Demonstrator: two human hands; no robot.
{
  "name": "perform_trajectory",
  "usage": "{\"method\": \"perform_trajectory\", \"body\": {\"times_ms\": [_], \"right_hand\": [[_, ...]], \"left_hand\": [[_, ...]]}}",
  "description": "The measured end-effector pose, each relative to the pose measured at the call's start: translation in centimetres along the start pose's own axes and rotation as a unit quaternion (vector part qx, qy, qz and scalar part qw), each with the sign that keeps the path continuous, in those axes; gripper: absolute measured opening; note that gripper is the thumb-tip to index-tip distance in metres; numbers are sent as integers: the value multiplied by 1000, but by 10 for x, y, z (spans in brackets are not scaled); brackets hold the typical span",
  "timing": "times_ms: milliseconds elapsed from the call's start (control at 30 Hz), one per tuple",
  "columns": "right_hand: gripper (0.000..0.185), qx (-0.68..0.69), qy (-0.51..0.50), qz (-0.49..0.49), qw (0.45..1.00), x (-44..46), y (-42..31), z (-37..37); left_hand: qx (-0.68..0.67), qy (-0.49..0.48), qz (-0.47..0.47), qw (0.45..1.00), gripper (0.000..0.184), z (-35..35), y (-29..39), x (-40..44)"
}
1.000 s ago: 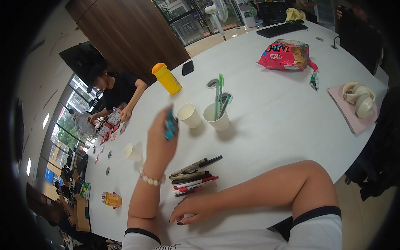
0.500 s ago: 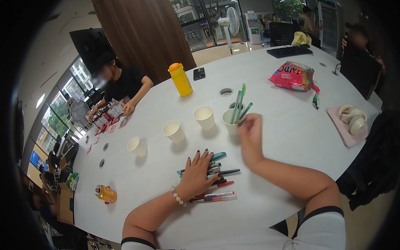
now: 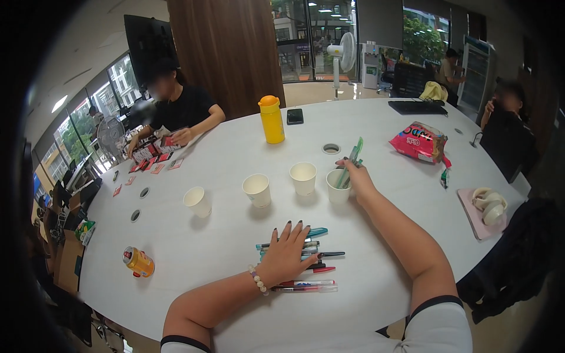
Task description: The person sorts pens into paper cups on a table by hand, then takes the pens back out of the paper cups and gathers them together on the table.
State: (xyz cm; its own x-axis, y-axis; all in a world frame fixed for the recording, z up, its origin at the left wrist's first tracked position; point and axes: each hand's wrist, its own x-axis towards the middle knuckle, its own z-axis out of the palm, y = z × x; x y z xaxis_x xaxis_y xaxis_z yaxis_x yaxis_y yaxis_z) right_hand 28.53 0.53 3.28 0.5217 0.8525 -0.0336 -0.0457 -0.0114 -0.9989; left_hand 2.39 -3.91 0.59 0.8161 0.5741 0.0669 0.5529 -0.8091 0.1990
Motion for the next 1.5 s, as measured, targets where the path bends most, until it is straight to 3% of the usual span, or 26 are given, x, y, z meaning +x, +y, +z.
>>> {"method": "perform_trajectory", "body": {"times_ms": [100,200,267,300,367,400,467,500,533,567,600,667,733,767,833,900,933,1000,1067,1133,1267,1333,1367,1400,1500], "right_hand": [[34,-21,36,-43,998,-3,-11,-3],[33,20,57,-257,965,-8,-44,-10],[31,85,35,-351,932,-28,-74,-7],[31,84,30,-351,932,-40,-82,-5],[31,88,-130,-338,928,-72,-86,4],[29,22,-164,-327,930,-91,-82,18],[22,-214,-214,-264,916,-119,-69,40],[27,-345,-210,-263,876,-123,-56,47],[32,-413,-226,-234,850,-129,-48,57],[37,-440,-243,-204,840,-136,-43,65],[37,-433,-240,-340,800,-124,-6,65],[53,-497,-318,-320,741,-117,13,69],[63,-521,-328,-322,719,-123,24,72],[73,-546,-340,-314,698,-125,25,75],[84,-549,-363,-291,695,-132,20,73],[103,-571,-415,-235,668,-149,7,71],[103,-571,-421,-231,666,-159,1,70],[103,-649,-453,-252,557,-176,-8,69],[100,-638,-443,-260,574,-184,-1,69],[89,-512,-441,-311,668,-184,9,69],[78,-499,-462,-302,668,-175,-2,78],[70,-447,-539,-160,696,-162,-23,81],[69,-444,-554,-97,698,-159,-38,83],[69,-445,-554,-98,697,-155,-34,82],[65,-427,-518,-280,686,-134,-4,75]], "left_hand": [[-5,1,2,1000,73,2,0,-1],[-12,24,7,1000,75,0,0,-1],[-14,55,6,998,78,-1,3,-3],[-15,58,1,998,78,0,2,-5],[-130,117,-3,985,78,1,1,-4],[-131,120,-6,984,78,0,0,-6],[-292,292,43,910,75,-8,-7,-14],[-282,362,70,886,72,-12,-11,-19],[-279,366,70,885,72,-15,-15,-26],[-223,409,127,876,75,-15,-20,-36],[-163,450,183,859,78,-16,-24,-45],[-135,428,192,873,87,-12,-24,-69],[-115,281,180,936,96,-13,-20,-90],[-109,283,180,936,96,-15,-19,-96],[-25,92,104,990,106,-17,-20,-106],[-20,58,60,996,107,-24,-19,-101],[-18,24,23,999,107,-27,-18,-99],[-40,10,-2,999,107,-25,-20,-97],[-65,0,-27,998,107,-21,-23,-93],[-89,26,-25,995,103,-20,-25,-94],[-126,47,-37,990,95,-24,-25,-91],[-265,81,-12,961,90,-22,-28,-88],[-265,83,-12,961,90,-22,-28,-88],[-288,82,-19,954,90,-21,-28,-87],[-311,68,-29,947,91,-19,-30,-84]]}}
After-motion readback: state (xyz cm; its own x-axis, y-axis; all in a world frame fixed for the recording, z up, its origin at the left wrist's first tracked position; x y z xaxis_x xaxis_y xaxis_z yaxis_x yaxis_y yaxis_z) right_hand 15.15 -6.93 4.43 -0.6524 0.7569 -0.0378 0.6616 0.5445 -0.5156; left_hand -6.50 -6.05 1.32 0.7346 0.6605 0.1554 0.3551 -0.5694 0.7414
